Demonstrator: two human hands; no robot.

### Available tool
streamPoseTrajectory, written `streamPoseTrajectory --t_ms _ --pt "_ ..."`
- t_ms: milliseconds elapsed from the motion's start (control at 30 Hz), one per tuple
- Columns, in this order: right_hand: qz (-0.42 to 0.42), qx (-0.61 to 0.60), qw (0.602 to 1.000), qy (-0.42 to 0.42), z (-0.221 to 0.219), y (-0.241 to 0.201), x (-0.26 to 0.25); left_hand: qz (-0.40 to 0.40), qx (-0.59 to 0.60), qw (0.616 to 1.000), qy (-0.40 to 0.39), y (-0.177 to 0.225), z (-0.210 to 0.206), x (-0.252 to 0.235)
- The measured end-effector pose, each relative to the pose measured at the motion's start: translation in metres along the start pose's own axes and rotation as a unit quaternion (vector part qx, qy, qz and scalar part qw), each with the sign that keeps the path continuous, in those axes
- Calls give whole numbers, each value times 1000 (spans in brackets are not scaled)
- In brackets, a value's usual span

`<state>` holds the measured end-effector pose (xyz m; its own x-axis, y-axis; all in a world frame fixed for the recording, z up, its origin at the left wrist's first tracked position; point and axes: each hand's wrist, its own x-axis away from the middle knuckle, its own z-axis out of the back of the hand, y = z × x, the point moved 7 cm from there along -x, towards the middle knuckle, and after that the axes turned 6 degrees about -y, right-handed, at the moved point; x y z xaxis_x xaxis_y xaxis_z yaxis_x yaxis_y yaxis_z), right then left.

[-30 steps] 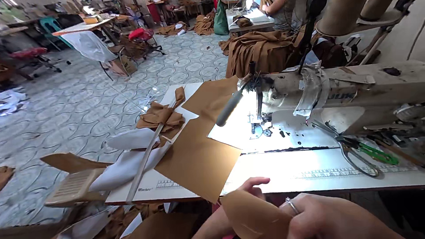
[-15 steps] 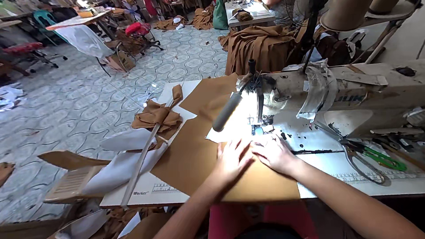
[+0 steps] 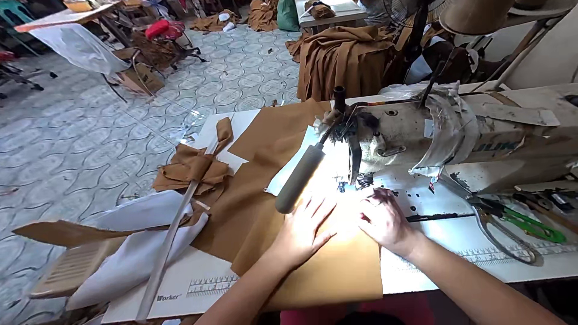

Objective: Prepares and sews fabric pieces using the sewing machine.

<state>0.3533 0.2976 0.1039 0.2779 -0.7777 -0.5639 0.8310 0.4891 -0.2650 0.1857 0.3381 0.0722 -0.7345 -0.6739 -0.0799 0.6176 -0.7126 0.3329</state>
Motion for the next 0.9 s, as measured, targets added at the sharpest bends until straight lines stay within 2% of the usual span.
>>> streamPoseTrajectory --t_ms 33,67,100,133,200,233,267,367,467,700,800,867,900 --pt "26 15 998 50 4 -2 2 30 3 999 -45 -4 -3 0" --pt "38 17 997 59 5 -1 4 53 5 995 -81 -7 -4 1" --pt "39 10 999 33 3 0 4 67 8 993 -98 -7 -4 1" --pt "28 -5 999 -29 -2 2 3 73 12 992 -104 -6 -4 1" --pt "-30 -68 968 -241 -17 6 -1 79 18 991 -110 -1 -3 -2" --pt "-56 -76 950 -298 -22 8 -2 89 23 988 -125 -2 -4 -4" --pt "-76 -72 944 -314 -24 10 -4 100 27 986 -134 -5 -6 -8" --pt "-109 -52 953 -279 -25 19 -7 101 26 989 -103 -16 -4 -20" --pt "-154 -50 929 -334 -29 24 -11 96 19 991 -90 -22 -1 -30" --pt "-156 -65 920 -354 -31 28 -8 94 24 989 -111 -22 -2 -28" --pt "-150 -77 929 -329 -27 30 -6 103 3 987 -125 -19 -4 -21" --pt "-146 -81 927 -337 -17 35 -5 79 -29 994 -74 -14 -4 -11" --pt "-131 -105 940 -299 -2 34 -5 55 -42 997 -36 -9 -3 -5"
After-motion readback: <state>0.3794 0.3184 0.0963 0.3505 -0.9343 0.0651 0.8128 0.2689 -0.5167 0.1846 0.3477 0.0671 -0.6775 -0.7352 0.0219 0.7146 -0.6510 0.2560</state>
